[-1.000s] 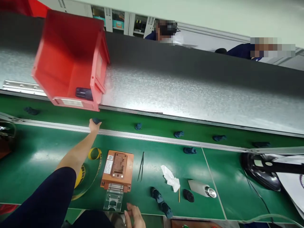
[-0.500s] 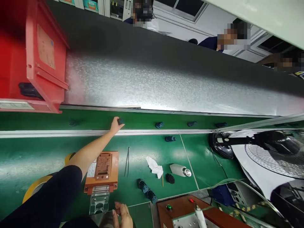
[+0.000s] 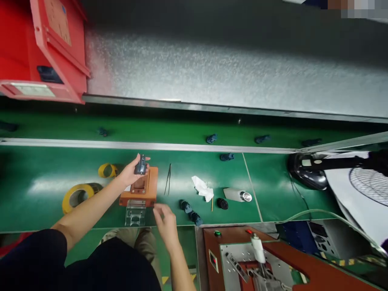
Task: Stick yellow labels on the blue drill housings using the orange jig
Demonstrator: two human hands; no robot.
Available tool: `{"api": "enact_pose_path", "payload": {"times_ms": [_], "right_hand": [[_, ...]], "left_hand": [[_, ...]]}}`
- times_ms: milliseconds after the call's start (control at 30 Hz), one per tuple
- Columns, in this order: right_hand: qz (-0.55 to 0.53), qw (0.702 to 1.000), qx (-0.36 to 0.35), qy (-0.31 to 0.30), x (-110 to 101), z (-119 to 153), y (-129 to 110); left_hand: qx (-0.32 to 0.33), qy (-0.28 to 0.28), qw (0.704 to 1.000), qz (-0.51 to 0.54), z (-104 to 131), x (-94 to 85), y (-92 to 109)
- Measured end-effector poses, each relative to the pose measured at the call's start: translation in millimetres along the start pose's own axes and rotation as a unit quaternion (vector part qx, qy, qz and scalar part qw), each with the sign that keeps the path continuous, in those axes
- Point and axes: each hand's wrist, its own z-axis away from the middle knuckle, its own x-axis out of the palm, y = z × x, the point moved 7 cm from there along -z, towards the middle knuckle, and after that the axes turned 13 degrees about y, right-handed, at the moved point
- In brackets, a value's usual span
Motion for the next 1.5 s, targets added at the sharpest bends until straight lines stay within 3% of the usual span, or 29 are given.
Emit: {"api": "enact_pose_path", "payload": {"times_ms": [133, 233, 367, 467, 567, 600, 667, 733, 767, 900, 967, 1100, 1267, 1333, 1433, 1500], "right_hand": [[-0.043, 0.994, -0.096, -0.028, 12, -29, -37], [-0.039, 0.971, -0.188, -0.140, 33, -25, -59], [-0.027, 0.935, -0.237, -0.261, 62, -3, -60], [-0.038, 0.934, -0.246, -0.256, 77, -10, -50], [-0.040, 0.950, -0.241, -0.193, 87, -47, -40], [-0.032, 0.956, -0.236, -0.170, 90, -63, -36], [-0.008, 0.962, -0.230, -0.149, 98, -91, -28], [0.012, 0.959, -0.238, -0.155, 106, -108, -21], [0.016, 0.956, -0.246, -0.162, 109, -113, -18], [0.004, 0.951, -0.245, -0.187, 114, -116, -6], [-0.005, 0.952, -0.239, -0.192, 114, -117, -1], [0.014, 0.943, -0.271, -0.194, 116, -119, 1], [0.080, 0.926, -0.322, -0.182, 116, -109, 2], [0.096, 0.938, -0.317, -0.104, 103, -105, 8], [0.134, 0.955, -0.240, 0.115, 64, -101, 35], [0.170, 0.941, -0.174, 0.234, 43, -95, 61]], "left_hand": [[-0.058, 0.025, 0.997, 0.036, 67, -21.2, -50], [-0.075, 0.073, 0.993, 0.046, 100, -35.1, -85], [-0.067, 0.130, 0.988, 0.054, 124, -54.5, -118], [-0.051, 0.147, 0.986, 0.064, 136, -70.6, -132], [0.027, 0.214, 0.976, -0.016, 149, -98.6, -138], [0.078, 0.258, 0.960, -0.072, 155, -110.7, -137], [0.183, 0.350, 0.900, -0.186, 169, -131.9, -136], [0.234, 0.396, 0.850, -0.255, 177, -144.7, -145], [0.231, 0.393, 0.850, -0.265, 176, -148.9, -154], [0.164, 0.290, 0.917, -0.217, 163, -150.7, -190], [0.169, 0.262, 0.926, -0.213, 166, -148.3, -189], [0.171, 0.216, 0.936, -0.221, 182, -139.9, -164], [0.115, 0.151, 0.977, -0.101, 189, -125.1, -127], [0.104, 0.127, 0.984, -0.064, 179, -115.8, -110], [0.087, 0.082, 0.992, -0.033, 152, -95.4, -87], [0.071, 0.067, 0.995, -0.026, 129, -82.7, -75]]}}
